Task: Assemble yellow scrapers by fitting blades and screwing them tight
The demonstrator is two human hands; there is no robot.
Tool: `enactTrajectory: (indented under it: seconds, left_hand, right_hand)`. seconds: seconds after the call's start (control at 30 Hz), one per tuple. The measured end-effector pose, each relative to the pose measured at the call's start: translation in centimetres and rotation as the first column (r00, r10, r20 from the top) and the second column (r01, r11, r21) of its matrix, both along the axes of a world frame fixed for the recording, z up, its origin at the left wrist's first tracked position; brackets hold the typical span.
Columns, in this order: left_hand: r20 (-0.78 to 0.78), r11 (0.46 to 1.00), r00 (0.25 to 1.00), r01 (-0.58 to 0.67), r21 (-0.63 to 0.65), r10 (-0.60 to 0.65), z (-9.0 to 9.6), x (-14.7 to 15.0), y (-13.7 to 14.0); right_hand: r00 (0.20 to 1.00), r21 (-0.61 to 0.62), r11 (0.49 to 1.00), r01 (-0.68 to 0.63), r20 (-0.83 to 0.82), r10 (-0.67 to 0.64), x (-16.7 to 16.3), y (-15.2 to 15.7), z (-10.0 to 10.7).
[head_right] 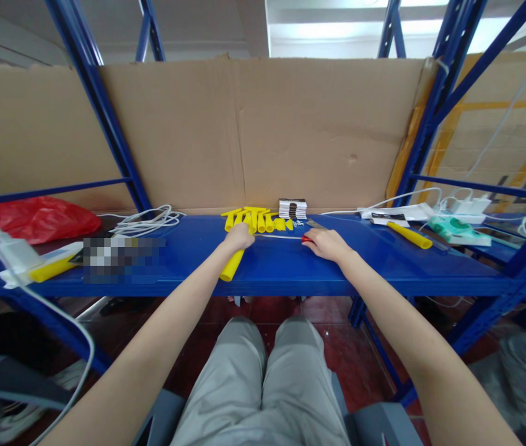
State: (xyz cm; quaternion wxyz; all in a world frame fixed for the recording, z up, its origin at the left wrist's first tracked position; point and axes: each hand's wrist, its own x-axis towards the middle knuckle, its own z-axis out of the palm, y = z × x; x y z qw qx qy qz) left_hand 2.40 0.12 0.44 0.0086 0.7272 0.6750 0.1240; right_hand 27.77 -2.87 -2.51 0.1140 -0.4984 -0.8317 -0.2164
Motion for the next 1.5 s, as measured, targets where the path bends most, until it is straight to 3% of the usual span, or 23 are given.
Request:
enactTrajectory:
  seconds: [0.2, 0.47, 0.87, 1.2, 1.5]
  left_hand:
    - [-0.021, 1.0, 1.0, -0.014, 0.016, 0.015, 0.01, 0.08, -0.19]
    - [-0.045, 1.0, 0.999, -0.016, 0.008, 0.017, 0.03, 0.21, -0.34]
    - [-0.033, 1.0, 0.999, -0.027, 0.004, 0.028, 0.01, 0.18, -0.25]
    - [-0.036, 1.0, 0.999, -0.015, 0.024, 0.016, -0.09, 0.12, -0.15]
    - [-0.03, 1.0, 0.999, -0.021, 0.013, 0.021, 0.2, 0.16, -0.52]
  right_hand:
    - [0.997, 0.031, 1.0, 0.004, -0.076, -0.002, 0.02, 0.3, -0.28]
    - [0.999, 0.037, 0.999, -0.029, -0.021, 0.03, 0.27, 0.54, -0.33]
    - [0.993, 0.011, 0.999, 0.033, -0.117, -0.031, 0.1, 0.53, -0.4]
    - [0.996, -0.051, 0.996, 0.073, -0.043, -0.076, -0.28, 0.0, 0.12]
    - [0.994, -0.041, 0.999, 0.019, -0.105, -0.024, -0.11, 0.27, -0.07]
